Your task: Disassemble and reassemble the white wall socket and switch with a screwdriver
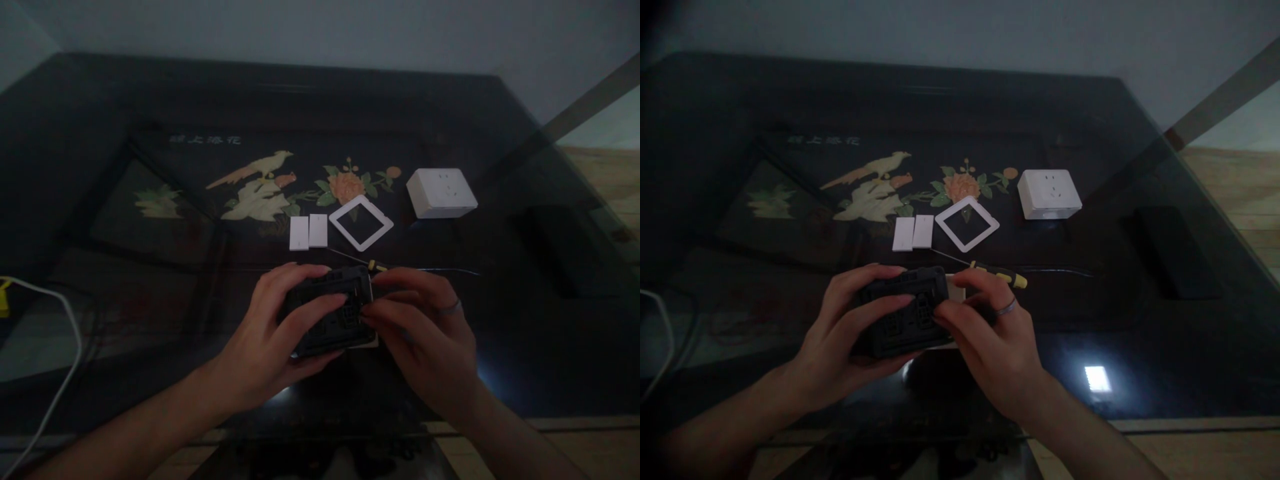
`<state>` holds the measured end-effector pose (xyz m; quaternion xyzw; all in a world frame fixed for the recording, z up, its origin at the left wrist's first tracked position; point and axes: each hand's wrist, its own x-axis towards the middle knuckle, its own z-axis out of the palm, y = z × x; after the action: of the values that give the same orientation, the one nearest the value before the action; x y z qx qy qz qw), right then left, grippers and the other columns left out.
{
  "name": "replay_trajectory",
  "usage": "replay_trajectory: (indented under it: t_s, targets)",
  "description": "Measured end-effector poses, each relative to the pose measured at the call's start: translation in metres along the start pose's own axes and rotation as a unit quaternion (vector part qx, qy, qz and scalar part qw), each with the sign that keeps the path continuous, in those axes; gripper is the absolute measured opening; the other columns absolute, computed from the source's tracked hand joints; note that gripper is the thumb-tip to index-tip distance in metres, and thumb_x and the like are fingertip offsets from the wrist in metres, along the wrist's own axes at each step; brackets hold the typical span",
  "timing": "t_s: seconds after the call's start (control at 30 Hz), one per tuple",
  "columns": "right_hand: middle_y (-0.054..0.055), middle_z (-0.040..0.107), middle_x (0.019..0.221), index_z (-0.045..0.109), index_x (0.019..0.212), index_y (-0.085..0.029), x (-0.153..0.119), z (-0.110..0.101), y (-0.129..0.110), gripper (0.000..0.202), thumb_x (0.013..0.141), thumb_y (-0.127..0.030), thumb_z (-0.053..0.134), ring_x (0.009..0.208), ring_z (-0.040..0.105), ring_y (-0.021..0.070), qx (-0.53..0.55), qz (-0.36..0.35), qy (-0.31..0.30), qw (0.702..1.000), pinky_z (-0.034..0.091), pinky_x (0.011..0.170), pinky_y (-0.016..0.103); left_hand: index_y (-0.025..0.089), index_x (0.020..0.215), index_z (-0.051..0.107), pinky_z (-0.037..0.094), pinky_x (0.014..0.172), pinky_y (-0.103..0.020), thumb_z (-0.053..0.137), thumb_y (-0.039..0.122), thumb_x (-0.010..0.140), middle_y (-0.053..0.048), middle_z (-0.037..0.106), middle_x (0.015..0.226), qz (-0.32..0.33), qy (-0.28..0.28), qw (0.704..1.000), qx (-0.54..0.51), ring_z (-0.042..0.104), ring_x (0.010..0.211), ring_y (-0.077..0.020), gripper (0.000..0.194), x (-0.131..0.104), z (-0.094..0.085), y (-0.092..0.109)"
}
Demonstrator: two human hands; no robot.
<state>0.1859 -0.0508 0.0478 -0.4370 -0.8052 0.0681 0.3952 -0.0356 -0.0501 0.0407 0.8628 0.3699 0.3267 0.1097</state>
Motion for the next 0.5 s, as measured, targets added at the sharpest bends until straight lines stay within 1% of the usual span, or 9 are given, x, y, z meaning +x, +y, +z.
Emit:
replay_trajectory:
  t_s: [0.07,0.13,0.2,0.27,0.37,0.43,0.47,0.5]
  targets:
    - [0.005,0.068,0.104,0.068,0.094,-0.026,-0.001,-0.002,0.0,0.019,0.086,-0.009,0.063,0.087,0.067,0.0179,0.003,-0.007,-0.008,1.0,0.06,0.074,0.033,0.02,0.131,0.045,0.045,0.102,-0.05,0.072,0.024,0.086,-0.016,0.047,0.136,-0.007,-0.009,1.0,-0.009,0.047,0.125,-0.0303,0.053,-0.001,0.001,0.0]
    - [0.006,0.072,0.103,0.068,0.099,-0.027,-0.002,-0.004,0.0,0.022,0.086,-0.01,0.064,0.097,0.068,0.0223,0.009,-0.037,-0.016,0.999,0.06,0.081,0.039,0.022,0.133,0.043,0.046,0.103,-0.049,0.072,0.025,0.085,-0.015,0.046,0.137,-0.021,-0.018,0.999,-0.027,0.047,0.125,-0.0301,0.056,-0.002,0.003,0.0]
    - [0.007,0.074,0.107,0.067,0.104,-0.026,-0.003,-0.006,0.002,0.025,0.085,-0.01,0.065,0.104,0.068,0.0247,0.016,-0.066,-0.026,0.997,0.06,0.085,0.042,0.022,0.135,0.042,0.046,0.104,-0.047,0.071,0.026,0.085,-0.014,0.046,0.138,-0.038,-0.025,0.998,-0.046,0.048,0.126,-0.0293,0.058,-0.002,0.003,0.001]
    - [0.008,0.076,0.111,0.066,0.107,-0.024,-0.003,-0.009,0.003,0.026,0.086,-0.009,0.065,0.108,0.069,0.0246,0.029,-0.077,-0.038,0.996,0.061,0.087,0.042,0.021,0.135,0.042,0.046,0.104,-0.045,0.072,0.028,0.084,-0.014,0.046,0.137,-0.052,-0.027,0.996,-0.062,0.048,0.126,-0.0286,0.059,-0.001,0.003,0.002]
    - [0.008,0.075,0.116,0.064,0.109,-0.022,-0.002,-0.012,0.002,0.028,0.086,-0.006,0.063,0.113,0.068,0.0217,0.074,-0.09,-0.065,0.991,0.061,0.089,0.039,0.021,0.135,0.043,0.046,0.105,-0.043,0.073,0.026,0.082,-0.013,0.047,0.137,-0.07,-0.034,0.995,-0.065,0.048,0.127,-0.0283,0.06,0.0,0.003,0.001]
    - [0.007,0.075,0.116,0.063,0.11,-0.022,-0.002,-0.014,0.0,0.03,0.086,-0.005,0.063,0.113,0.068,0.0203,0.125,-0.075,-0.079,0.986,0.061,0.089,0.036,0.021,0.134,0.043,0.046,0.105,-0.043,0.074,0.025,0.08,-0.012,0.047,0.137,-0.083,-0.039,0.994,-0.064,0.048,0.128,-0.0286,0.063,0.001,0.003,0.0]
    - [0.006,0.076,0.115,0.062,0.11,-0.024,-0.002,-0.014,-0.001,0.03,0.086,-0.004,0.063,0.111,0.069,0.0198,0.159,-0.048,-0.074,0.983,0.061,0.089,0.036,0.022,0.135,0.043,0.046,0.106,-0.044,0.075,0.025,0.079,-0.012,0.047,0.138,-0.089,-0.04,0.993,-0.067,0.047,0.128,-0.029,0.065,0.001,0.002,-0.001]
    - [0.004,0.077,0.111,0.063,0.109,-0.025,-0.002,-0.014,-0.002,0.031,0.086,-0.004,0.063,0.106,0.071,0.0188,0.196,-0.003,-0.06,0.979,0.061,0.087,0.035,0.022,0.134,0.043,0.046,0.106,-0.045,0.076,0.026,0.077,-0.012,0.047,0.137,-0.095,-0.038,0.992,-0.073,0.047,0.128,-0.0293,0.066,0.002,0.002,-0.002]
